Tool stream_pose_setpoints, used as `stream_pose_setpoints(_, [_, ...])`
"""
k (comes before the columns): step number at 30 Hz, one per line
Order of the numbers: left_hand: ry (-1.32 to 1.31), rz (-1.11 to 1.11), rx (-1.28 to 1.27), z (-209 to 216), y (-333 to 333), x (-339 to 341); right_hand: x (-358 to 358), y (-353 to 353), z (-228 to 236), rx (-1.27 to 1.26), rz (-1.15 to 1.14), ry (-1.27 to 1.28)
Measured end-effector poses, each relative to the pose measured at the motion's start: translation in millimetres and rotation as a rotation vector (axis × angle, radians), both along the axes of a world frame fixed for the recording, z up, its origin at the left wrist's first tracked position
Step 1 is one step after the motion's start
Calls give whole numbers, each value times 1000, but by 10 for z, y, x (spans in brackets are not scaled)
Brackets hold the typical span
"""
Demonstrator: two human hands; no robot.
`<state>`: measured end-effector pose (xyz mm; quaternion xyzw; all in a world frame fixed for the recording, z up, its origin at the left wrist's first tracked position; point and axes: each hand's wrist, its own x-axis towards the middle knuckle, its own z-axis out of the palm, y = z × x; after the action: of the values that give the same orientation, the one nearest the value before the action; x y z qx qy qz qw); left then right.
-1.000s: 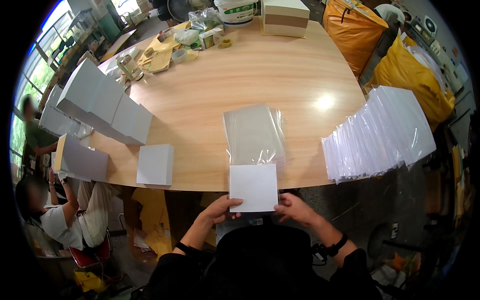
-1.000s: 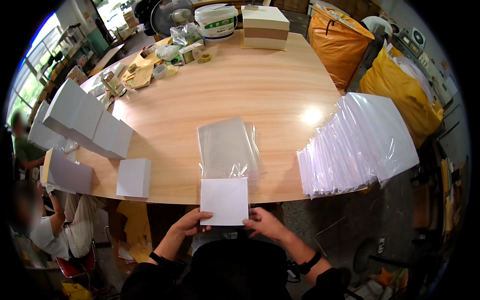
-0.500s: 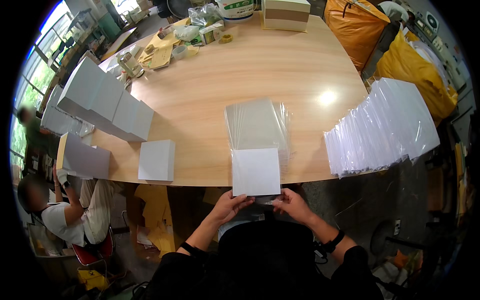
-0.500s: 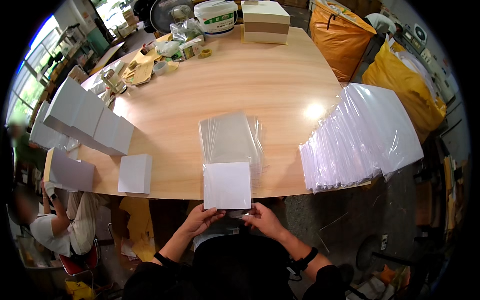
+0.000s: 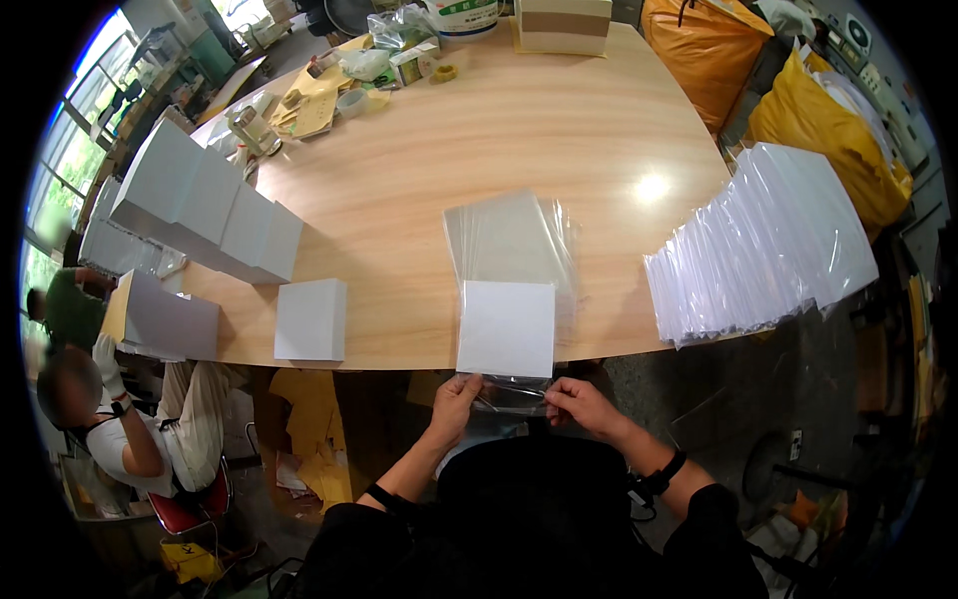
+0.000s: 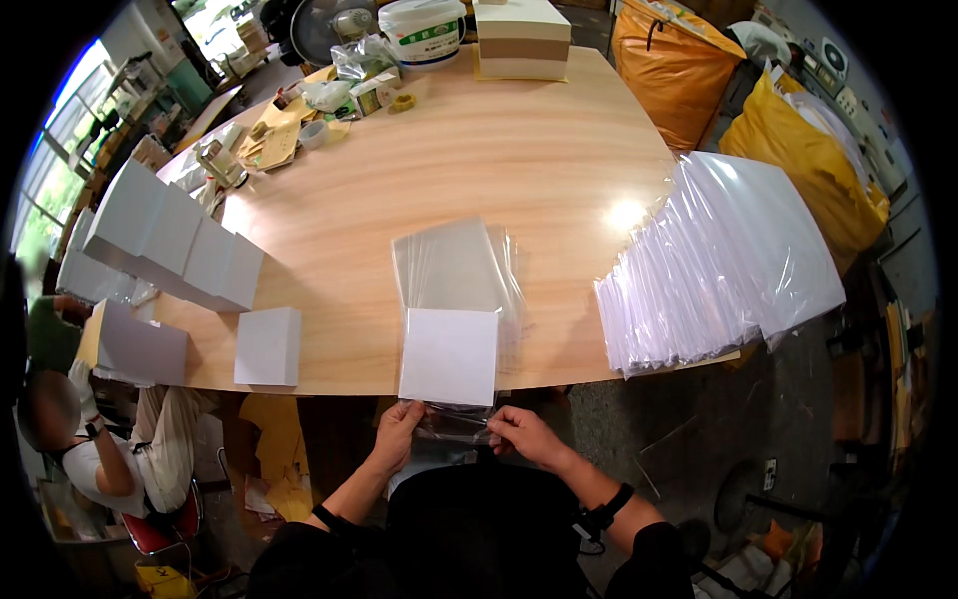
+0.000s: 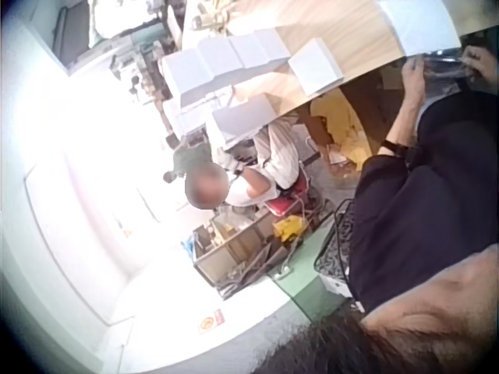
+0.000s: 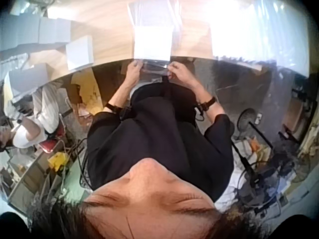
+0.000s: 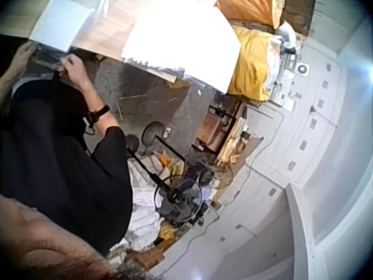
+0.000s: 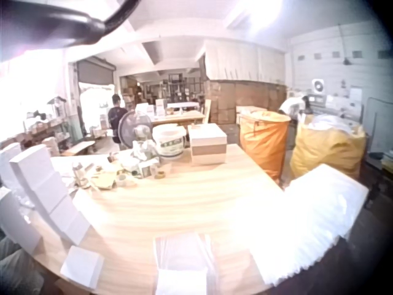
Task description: The person repeatedly picks a white rectangular item and a clear plastic sleeve from a table, inserts the item into the sleeve, and places the packaged unit into a growing stack. The person handles items one at a time and maintains a consistent workflow throughout the clip.
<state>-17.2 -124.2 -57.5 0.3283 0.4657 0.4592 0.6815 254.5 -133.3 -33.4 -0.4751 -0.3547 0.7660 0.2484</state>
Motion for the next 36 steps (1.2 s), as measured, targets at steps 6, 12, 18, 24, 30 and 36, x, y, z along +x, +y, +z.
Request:
stream_pose_setpoints(6, [50,-509,-231,285,164,-442,3,118,330,-85,-28,70])
stream_pose_setpoints(12, [108,-393,-287,375,225,-399,-130,131,173,2,-113,60])
stream_pose_setpoints(18, [-31,-286,-351,303,125,-291,-98,65,41,-173,-322,206])
stream_pose_setpoints(24, [-30,-288,-348,347,137,-293,-44,-2,-17,-195,-364,354])
stream_pose_setpoints(30, [515,-308,-7,162,176,-405,-2,13,91,96,-170,-192])
stream_pose_setpoints(36, [793,-444,289,559,249,-354,-197,74,480,787,116,-1036])
